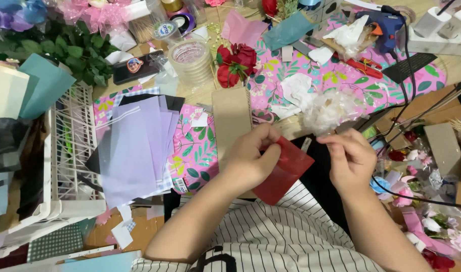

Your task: The person wraps a red artificial rose with a piece of red paper and secures it with a clear adhesive strip. They then handle a stack of translucent paper sheets, sorting through them and folding a piece.

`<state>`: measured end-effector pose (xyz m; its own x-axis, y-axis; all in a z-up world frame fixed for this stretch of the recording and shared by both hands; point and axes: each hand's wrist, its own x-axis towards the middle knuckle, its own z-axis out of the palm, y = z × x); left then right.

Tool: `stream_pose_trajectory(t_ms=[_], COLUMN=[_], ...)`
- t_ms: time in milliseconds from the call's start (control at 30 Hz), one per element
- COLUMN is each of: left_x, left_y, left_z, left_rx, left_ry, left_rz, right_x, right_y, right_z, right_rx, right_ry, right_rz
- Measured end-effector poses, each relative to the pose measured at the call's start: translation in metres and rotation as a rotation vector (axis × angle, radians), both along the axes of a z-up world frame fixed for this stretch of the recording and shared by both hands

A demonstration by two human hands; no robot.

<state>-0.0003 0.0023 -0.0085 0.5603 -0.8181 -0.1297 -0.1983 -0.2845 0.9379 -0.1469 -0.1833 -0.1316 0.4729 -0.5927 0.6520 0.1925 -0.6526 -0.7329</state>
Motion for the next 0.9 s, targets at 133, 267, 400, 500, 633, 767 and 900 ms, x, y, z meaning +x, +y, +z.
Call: stream_pose_trajectory(t_ms=[133,267,400,500,633,767,900], left_x=[0.002,0.004,0.006,0.009,0.011,0.011,0.012], left_y=[0.001,0.005,0.009,0.005,0.007,0.009,0.01], left_z=[-0.013,-0.011,-0.004,-0.017,-0.032,-0.037,-0.038], left_rx=[-0.006,-0.045,-0.143,-0.168,-0.179,-0.255,-0.357], left_ry=[0.009,-0.074,-0.239,-0.301,-0.371,-0.408,-0.396], left_rz=[0.049,-0.036,-0.158,-0.182,-0.192,-0.183,-0.187], right_x=[0.008,0.013,0.013,0.015,0.015,0.013,0.01], right_y=[0.02,0.03,0.036,0.031,0.026,0.029,0.03], right_z=[0.043,0.049,0.05,0.043,0.044,0.056,0.057], right_rx=[0.074,-0.029,-0.084,-0.067,0.008,0.044,0.005], right_ry=[0.049,0.101,0.076,0.055,0.051,0.076,0.061], right_rz=[0.223,0.195,0.144,0.164,0.25,0.374,0.342])
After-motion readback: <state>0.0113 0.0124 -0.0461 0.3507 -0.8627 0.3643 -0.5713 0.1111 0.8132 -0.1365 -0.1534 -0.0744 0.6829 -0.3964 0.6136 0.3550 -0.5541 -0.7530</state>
